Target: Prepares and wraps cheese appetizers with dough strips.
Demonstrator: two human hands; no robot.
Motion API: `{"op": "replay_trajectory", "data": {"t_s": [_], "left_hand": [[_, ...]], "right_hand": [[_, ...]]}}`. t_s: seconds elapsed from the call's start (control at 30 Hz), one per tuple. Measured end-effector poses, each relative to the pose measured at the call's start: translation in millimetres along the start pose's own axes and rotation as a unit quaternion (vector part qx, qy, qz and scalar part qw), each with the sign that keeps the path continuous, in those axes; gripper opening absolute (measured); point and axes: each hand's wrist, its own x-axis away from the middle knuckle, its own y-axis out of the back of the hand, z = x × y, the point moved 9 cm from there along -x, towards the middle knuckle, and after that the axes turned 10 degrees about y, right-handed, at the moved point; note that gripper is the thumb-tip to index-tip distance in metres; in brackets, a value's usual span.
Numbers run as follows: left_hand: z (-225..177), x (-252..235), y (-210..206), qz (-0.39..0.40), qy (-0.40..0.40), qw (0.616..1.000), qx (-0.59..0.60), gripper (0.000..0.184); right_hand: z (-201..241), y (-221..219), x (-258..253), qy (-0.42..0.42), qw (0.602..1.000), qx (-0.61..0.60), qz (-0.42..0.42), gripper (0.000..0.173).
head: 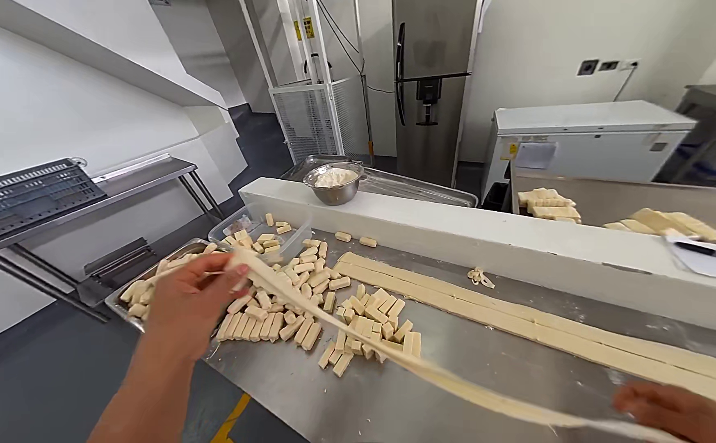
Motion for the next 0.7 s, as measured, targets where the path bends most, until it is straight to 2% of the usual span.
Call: {"op": "replay_trajectory", "data": {"t_s": [0.07,0.1,0.13,0.2,0.23,0.27,0.3,0.33,0.37,0.43,0.47,0.53,0.7], "left_hand": [[-1.6,22.7,-48.4,0.099,0.011,0.995,0.005,0.015],[-1.9,35.8,-73.1,0.15,0.015,0.989,0.003,0.016],[-2.4,49.5,-96.6,0.199,0.017,0.98,-0.005,0.017],[-5.9,78.5,-138.7,0.283,0.006,0.958,-0.044,0.023],[-7.5,92.0,-156.5,0.314,-0.004,0.947,-0.067,0.026],[-9.0,103.1,-171.8,0.337,-0.011,0.937,-0.088,0.028],[-10.1,111.4,-184.1,0.353,-0.016,0.93,-0.103,0.029],[-10.3,116.7,-192.9,0.361,-0.017,0.926,-0.111,0.03],[-9.9,118.9,-197.9,0.359,-0.016,0.926,-0.112,0.03],[-8.3,117.7,-196.4,0.328,-0.022,0.939,-0.102,0.03],[-6.3,115.3,-191.2,0.308,-0.026,0.946,-0.096,0.03],[-2.3,105.7,-175.5,0.269,-0.029,0.959,-0.083,0.029],[8.1,70.1,-117.0,0.171,-0.007,0.984,-0.045,0.019]], "right_hand": [[-13.9,21.2,-32.8,-0.042,0.987,0.119,-0.095,0.036],[3.5,22.3,-48.7,-0.017,0.981,0.127,-0.148,0.032],[30.5,19.2,-63.1,0.016,0.974,0.114,-0.195,0.022],[95.6,0.8,-88.6,0.136,0.959,0.052,-0.241,0.029],[127.6,-13.9,-101.0,0.211,0.952,0.017,-0.223,0.033],[158.2,-32.7,-113.8,0.276,0.946,-0.015,-0.169,0.048],[186.9,-53.3,-124.6,0.32,0.939,-0.061,-0.109,0.066],[210.4,-72.2,-132.0,0.335,0.933,-0.113,-0.061,0.074],[227.6,-87.3,-136.8,0.331,0.929,-0.165,-0.023,0.066],[247.1,-106.7,-139.3,0.31,0.918,-0.244,0.034,0.024],[251.2,-111.9,-136.2,0.301,0.914,-0.265,0.059,0.012],[249.9,-116.0,-123.4,0.293,0.913,-0.265,0.103,0.006],[193.9,-118.8,-70.6,0.245,0.928,-0.211,0.187,0.018]]}}
